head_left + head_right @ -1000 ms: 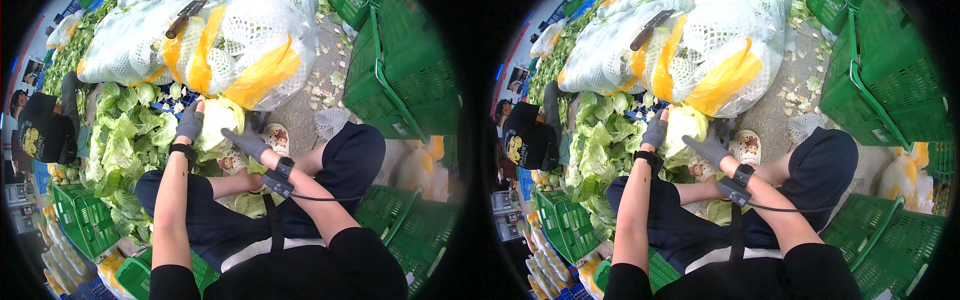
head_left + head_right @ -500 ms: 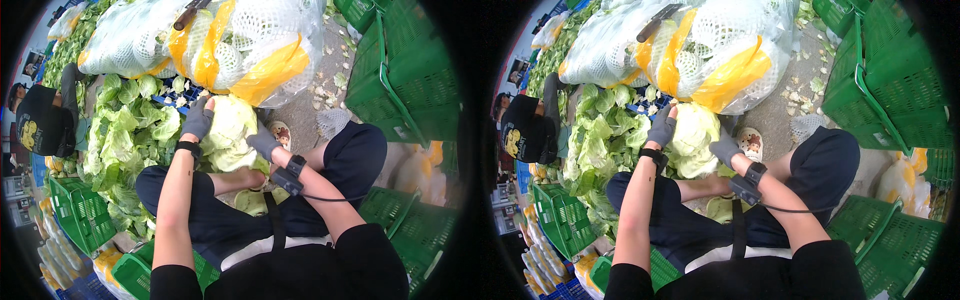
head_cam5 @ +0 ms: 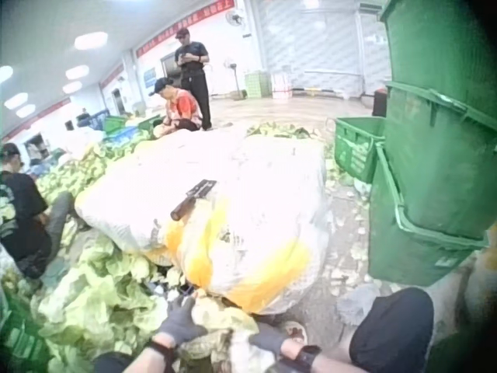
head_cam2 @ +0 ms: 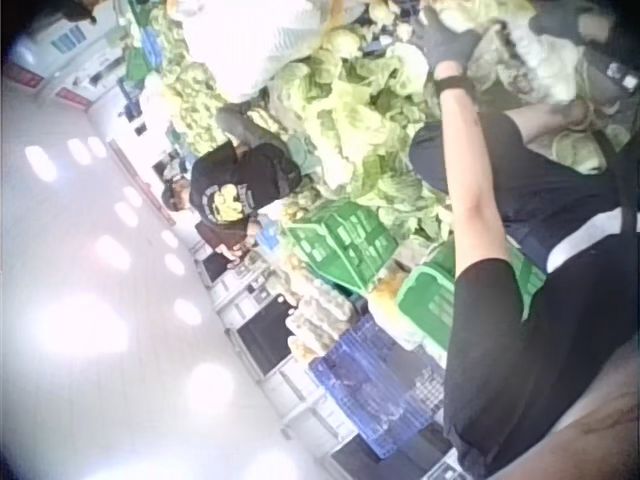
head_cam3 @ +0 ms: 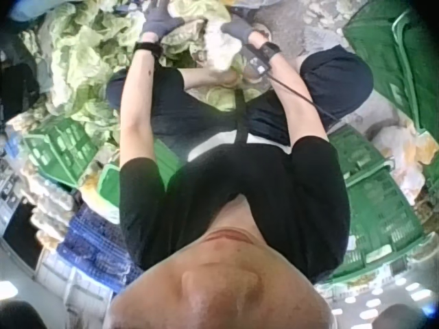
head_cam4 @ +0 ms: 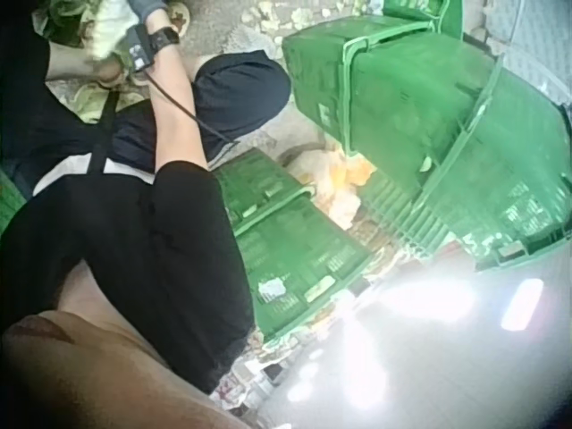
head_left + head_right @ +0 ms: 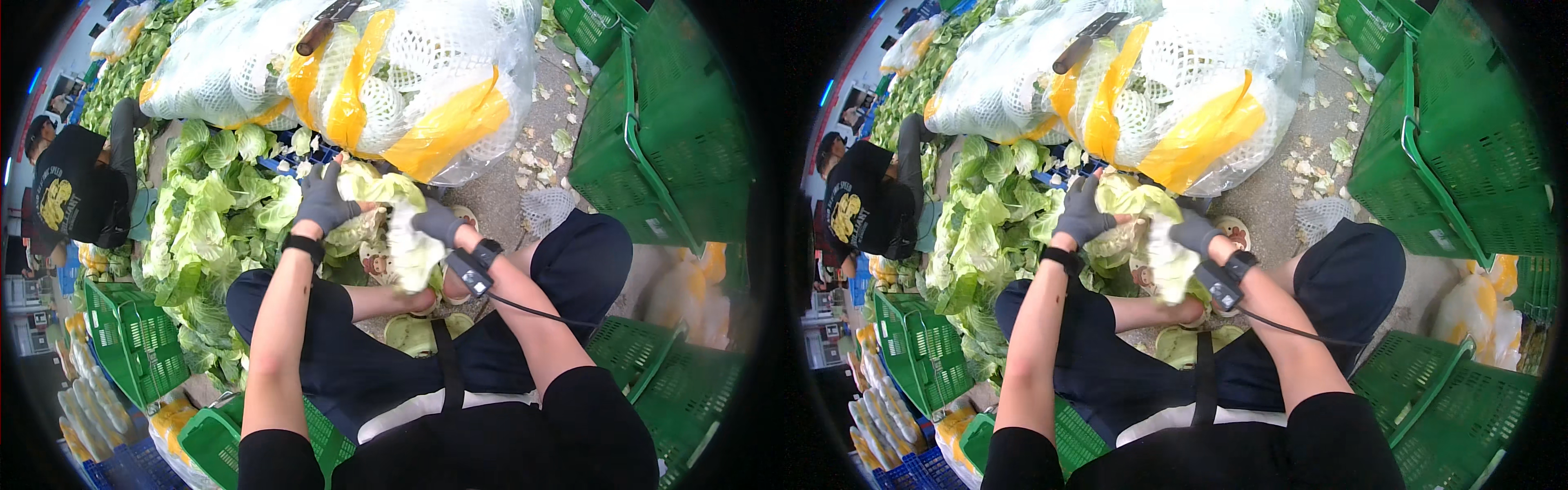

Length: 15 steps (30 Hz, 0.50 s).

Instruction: The person removes a cabbage from a mesh bag, peels away the outer leaves by hand, and trims the stem using a knife before placing it into a green crate.

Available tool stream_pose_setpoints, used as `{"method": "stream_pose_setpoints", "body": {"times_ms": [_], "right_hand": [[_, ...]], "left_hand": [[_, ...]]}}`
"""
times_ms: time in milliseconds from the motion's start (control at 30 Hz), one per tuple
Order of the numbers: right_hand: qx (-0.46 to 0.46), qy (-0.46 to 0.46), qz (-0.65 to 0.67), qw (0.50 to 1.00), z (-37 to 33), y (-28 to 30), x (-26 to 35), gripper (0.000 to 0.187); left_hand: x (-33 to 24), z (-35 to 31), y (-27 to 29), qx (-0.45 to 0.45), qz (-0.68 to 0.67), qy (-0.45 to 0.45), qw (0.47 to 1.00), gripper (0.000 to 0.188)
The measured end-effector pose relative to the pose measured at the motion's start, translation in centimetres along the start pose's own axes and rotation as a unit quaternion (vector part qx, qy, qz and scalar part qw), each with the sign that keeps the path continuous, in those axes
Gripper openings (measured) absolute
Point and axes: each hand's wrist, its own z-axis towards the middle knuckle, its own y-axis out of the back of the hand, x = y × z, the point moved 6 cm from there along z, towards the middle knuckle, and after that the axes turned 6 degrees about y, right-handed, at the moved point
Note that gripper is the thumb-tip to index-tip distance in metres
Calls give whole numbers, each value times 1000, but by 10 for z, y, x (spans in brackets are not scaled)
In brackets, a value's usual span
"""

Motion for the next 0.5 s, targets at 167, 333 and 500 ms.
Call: {"method": "stream_pose_setpoints", "body": {"times_ms": [167,333,500], "right_hand": [[120,33,-264,956,-26,35,33,45],[131,354,121,918,-24,5,214,52],[116,460,119,872,-21,-21,290,39]], "left_hand": [[32,27,15,47,-131,-18,990,123],[44,20,-9,207,-678,182,681,111],[49,26,13,52,-192,7,980,128]]}}
